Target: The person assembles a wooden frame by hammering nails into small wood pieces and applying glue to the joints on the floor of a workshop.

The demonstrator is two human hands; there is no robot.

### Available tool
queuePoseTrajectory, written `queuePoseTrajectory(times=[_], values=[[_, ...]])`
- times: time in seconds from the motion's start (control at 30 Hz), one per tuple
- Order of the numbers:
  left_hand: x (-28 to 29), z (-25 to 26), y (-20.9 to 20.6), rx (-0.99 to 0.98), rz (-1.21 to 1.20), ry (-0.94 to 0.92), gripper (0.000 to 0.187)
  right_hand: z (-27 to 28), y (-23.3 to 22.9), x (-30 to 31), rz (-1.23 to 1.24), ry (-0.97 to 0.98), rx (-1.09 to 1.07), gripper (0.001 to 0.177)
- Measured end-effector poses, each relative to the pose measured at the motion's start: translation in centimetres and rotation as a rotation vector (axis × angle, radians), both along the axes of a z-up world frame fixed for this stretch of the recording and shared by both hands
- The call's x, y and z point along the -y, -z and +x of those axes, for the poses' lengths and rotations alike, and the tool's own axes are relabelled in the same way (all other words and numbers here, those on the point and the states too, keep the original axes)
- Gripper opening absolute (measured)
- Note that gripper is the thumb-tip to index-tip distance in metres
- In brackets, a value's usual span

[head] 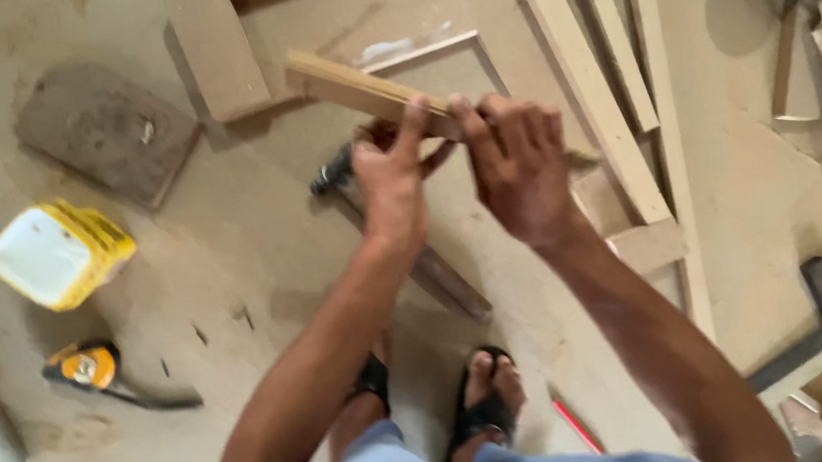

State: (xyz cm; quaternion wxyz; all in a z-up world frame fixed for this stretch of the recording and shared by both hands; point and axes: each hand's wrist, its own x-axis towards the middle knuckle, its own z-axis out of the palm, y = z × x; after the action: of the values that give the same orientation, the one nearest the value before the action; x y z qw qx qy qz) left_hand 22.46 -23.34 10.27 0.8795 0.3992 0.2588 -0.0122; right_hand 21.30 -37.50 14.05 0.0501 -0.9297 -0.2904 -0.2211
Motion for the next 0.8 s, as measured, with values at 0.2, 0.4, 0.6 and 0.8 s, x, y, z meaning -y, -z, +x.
queuePoseTrajectory(times=[0.2,0.4,0.6,0.8], values=[[-1.8,0.2,2.5,0.378,0.043,0.193,0.038,4.7,0.1,1.7,0.193,0.098,-0.209,0.044],[-12.6,1.3,9.5,0.457,1.137,0.08,0.022,10.5,4.7,1.6,0.152,0.075,-0.404,0.04],[-20.7,5.3,15.6,0.426,1.723,0.253,0.08,15.5,11.3,-0.9,0.047,-0.079,-0.416,0.033],[-20.8,6.5,16.4,0.35,1.75,0.386,0.091,17.4,12.7,-2.3,0.052,-0.191,-0.431,0.04]])
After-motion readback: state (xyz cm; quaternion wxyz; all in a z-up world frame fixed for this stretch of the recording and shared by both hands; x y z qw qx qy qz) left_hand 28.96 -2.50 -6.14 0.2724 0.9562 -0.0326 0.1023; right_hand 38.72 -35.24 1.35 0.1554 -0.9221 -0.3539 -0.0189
